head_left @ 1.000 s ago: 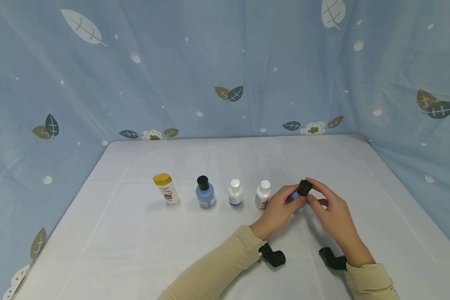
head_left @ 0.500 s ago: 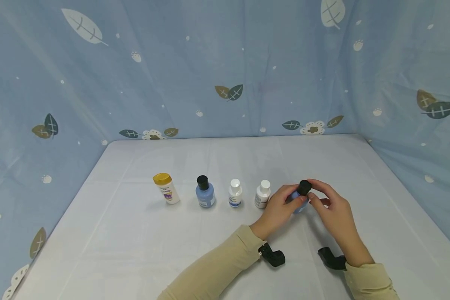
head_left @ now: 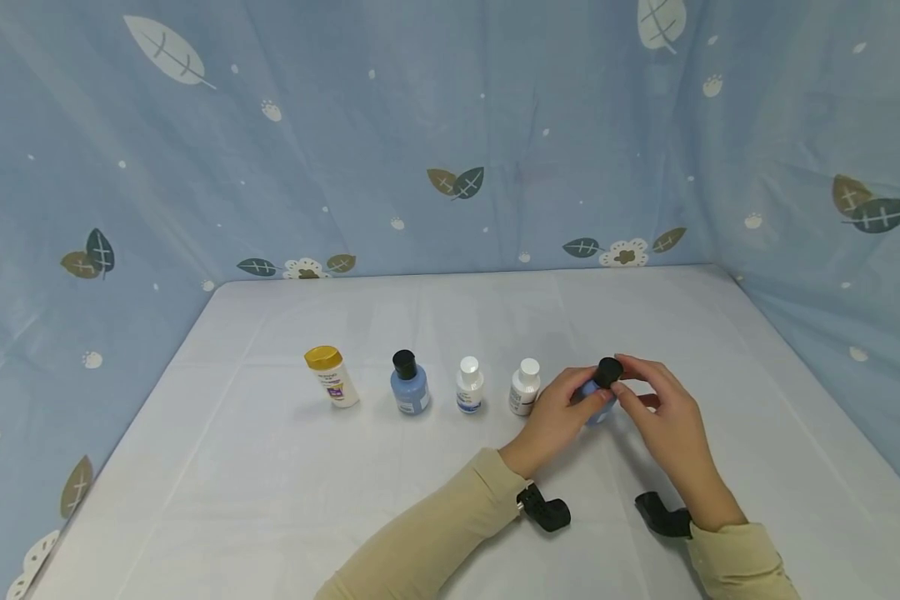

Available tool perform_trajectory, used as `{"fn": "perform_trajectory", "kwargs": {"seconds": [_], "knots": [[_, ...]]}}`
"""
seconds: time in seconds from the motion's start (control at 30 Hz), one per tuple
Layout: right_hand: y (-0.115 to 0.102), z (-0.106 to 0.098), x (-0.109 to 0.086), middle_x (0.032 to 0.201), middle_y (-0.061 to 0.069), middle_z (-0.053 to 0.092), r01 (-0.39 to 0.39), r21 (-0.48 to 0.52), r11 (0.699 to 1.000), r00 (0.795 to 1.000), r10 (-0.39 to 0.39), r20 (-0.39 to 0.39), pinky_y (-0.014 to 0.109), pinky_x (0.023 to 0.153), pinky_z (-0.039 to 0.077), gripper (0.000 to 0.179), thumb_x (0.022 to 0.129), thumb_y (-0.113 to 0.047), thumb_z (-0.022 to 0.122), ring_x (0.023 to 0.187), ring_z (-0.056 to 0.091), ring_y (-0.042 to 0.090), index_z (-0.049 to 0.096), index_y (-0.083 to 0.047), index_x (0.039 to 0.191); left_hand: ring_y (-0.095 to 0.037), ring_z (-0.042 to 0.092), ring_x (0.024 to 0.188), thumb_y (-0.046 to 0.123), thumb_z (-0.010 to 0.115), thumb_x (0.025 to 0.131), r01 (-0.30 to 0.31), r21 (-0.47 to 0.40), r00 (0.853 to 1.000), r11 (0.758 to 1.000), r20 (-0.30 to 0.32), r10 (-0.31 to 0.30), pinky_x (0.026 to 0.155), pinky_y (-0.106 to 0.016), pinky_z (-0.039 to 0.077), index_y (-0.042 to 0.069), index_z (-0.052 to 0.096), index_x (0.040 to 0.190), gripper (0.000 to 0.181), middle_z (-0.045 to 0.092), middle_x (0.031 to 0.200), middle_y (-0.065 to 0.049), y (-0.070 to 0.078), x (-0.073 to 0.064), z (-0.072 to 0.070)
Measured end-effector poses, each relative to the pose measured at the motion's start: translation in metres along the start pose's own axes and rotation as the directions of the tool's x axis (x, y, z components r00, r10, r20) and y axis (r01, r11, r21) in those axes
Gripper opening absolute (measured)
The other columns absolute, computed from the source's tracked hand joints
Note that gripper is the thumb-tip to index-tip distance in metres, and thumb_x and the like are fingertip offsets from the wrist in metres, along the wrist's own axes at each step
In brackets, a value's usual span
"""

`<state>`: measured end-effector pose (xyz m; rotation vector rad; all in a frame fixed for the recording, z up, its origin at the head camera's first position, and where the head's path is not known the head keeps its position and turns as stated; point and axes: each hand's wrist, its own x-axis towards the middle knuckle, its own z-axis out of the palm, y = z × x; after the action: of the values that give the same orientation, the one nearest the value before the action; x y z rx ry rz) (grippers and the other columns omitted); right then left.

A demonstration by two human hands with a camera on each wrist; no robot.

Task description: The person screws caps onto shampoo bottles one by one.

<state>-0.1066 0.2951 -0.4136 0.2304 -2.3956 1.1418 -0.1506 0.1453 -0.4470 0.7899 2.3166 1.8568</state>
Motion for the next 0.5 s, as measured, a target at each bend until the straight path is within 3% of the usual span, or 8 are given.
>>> {"fn": "perform_trajectory", "kwargs": {"seconds": [0.17, 0.5], "knots": [[-0.006, 0.000, 0.000, 0.111, -0.001, 0.055, -0.033, -0.053, 0.998, 0.999, 0.033, 0.006, 0.011, 0.068, 0.039, 0.039, 0.084, -0.016, 0.062, 0.100, 0.047, 0.002, 0.054, -0.018, 0.122, 0.001, 0.045, 0.107, 0.040, 0.053, 0.087, 0.020, -0.008, 1.000, 1.000, 0.006, -0.020, 0.088, -0.021, 0.037, 0.029, 0.054, 0.122, 0.037, 0.051, 0.114, 0.014, 0.000, 0.000, 0.000], [0.011, 0.004, -0.002, 0.116, 0.002, 0.057, -0.057, -0.001, 0.998, 0.998, 0.057, -0.004, 0.012, 0.069, 0.041, 0.038, 0.085, -0.024, 0.061, 0.103, 0.052, 0.011, 0.053, -0.022, 0.122, 0.002, 0.046, 0.104, 0.041, 0.053, 0.087, 0.010, 0.015, 1.000, 1.000, -0.001, -0.010, 0.087, -0.020, 0.038, 0.031, 0.054, 0.121, 0.035, 0.051, 0.112, 0.016, 0.001, 0.000, -0.001]]}}
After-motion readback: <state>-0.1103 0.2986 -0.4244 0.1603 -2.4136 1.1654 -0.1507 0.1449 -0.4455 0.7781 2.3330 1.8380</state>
